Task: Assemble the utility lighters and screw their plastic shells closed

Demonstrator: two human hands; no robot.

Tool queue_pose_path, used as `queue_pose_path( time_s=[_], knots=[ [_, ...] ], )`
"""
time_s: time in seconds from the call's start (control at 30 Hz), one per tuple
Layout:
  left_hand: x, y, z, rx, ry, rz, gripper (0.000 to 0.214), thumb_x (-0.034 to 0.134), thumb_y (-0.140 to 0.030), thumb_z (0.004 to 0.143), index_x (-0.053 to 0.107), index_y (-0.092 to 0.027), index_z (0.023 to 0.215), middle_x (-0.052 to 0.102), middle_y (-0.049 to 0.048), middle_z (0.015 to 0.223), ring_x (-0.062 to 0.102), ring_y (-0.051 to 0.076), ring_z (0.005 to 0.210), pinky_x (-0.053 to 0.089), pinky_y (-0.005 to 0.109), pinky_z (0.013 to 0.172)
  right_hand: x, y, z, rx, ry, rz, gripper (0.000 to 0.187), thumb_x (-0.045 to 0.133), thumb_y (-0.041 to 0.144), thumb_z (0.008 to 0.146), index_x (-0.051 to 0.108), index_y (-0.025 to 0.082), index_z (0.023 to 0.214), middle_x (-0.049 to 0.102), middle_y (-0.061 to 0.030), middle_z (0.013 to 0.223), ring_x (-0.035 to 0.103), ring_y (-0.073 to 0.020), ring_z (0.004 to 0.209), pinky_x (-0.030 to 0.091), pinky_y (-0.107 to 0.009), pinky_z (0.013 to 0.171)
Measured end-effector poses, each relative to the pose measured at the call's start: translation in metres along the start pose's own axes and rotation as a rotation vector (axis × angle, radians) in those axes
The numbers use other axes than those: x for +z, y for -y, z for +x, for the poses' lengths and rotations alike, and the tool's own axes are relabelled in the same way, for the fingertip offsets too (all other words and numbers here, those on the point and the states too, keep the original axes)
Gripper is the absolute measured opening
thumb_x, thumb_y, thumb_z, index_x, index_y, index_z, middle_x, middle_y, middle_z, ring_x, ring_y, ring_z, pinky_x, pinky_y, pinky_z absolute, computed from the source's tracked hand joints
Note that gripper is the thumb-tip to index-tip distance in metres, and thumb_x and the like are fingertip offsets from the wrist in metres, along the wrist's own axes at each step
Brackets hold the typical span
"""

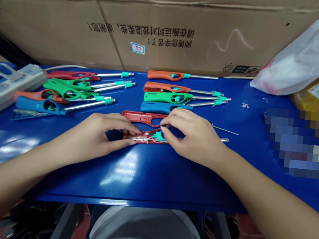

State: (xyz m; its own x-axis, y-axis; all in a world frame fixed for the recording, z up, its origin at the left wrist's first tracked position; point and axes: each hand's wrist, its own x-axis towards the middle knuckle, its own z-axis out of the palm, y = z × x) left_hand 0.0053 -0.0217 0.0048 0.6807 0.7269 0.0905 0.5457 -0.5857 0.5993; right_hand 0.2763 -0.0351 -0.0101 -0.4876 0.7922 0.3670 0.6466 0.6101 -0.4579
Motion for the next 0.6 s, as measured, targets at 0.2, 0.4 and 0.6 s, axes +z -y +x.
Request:
queue_pose_path(
  time_s=[0.2, 0.4, 0.6],
  knots=[
    [0.004, -0.002, 0.002, 0.062, -0.067, -0.069, 0.018, 0.068, -0.025, 0.096, 0.08, -0.021, 0.109, 0.079, 0.0044, 0.101, 0.072, 0.017, 0.092, 0.057, 0.031, 0.088, -0.001, -0.003, 0.002, -0.067, 0.063, 0.028, 0.017, 0.058, 0.022, 0.097, 0.071, 0.023, 0.109, 0.071, -0.0075, 0.102, 0.065, -0.0222, 0.098, 0.053, -0.039, 0.087],
    [0.01, 0.001, 0.002, 0.093, -0.085, -0.044, 0.016, 0.069, -0.022, 0.095, 0.081, -0.02, 0.105, 0.078, 0.0048, 0.095, 0.071, 0.017, 0.088, 0.057, 0.032, 0.085, -0.005, -0.004, 0.001, -0.266, 0.208, -0.065, 0.026, 0.059, 0.026, 0.098, 0.074, 0.027, 0.118, 0.066, -0.0109, 0.125, 0.058, -0.0263, 0.11, 0.047, -0.045, 0.092],
    [0.007, 0.0, 0.0, 0.087, -0.075, 0.049, 0.017, 0.067, -0.023, 0.097, 0.082, -0.019, 0.103, 0.076, 0.0052, 0.094, 0.071, 0.019, 0.089, 0.057, 0.033, 0.083, -0.004, 0.003, -0.004, -0.356, 0.331, -0.249, 0.037, 0.053, 0.032, 0.103, 0.065, 0.023, 0.137, 0.048, -0.0182, 0.158, 0.053, -0.0344, 0.132, 0.042, -0.057, 0.102]
  ],
)
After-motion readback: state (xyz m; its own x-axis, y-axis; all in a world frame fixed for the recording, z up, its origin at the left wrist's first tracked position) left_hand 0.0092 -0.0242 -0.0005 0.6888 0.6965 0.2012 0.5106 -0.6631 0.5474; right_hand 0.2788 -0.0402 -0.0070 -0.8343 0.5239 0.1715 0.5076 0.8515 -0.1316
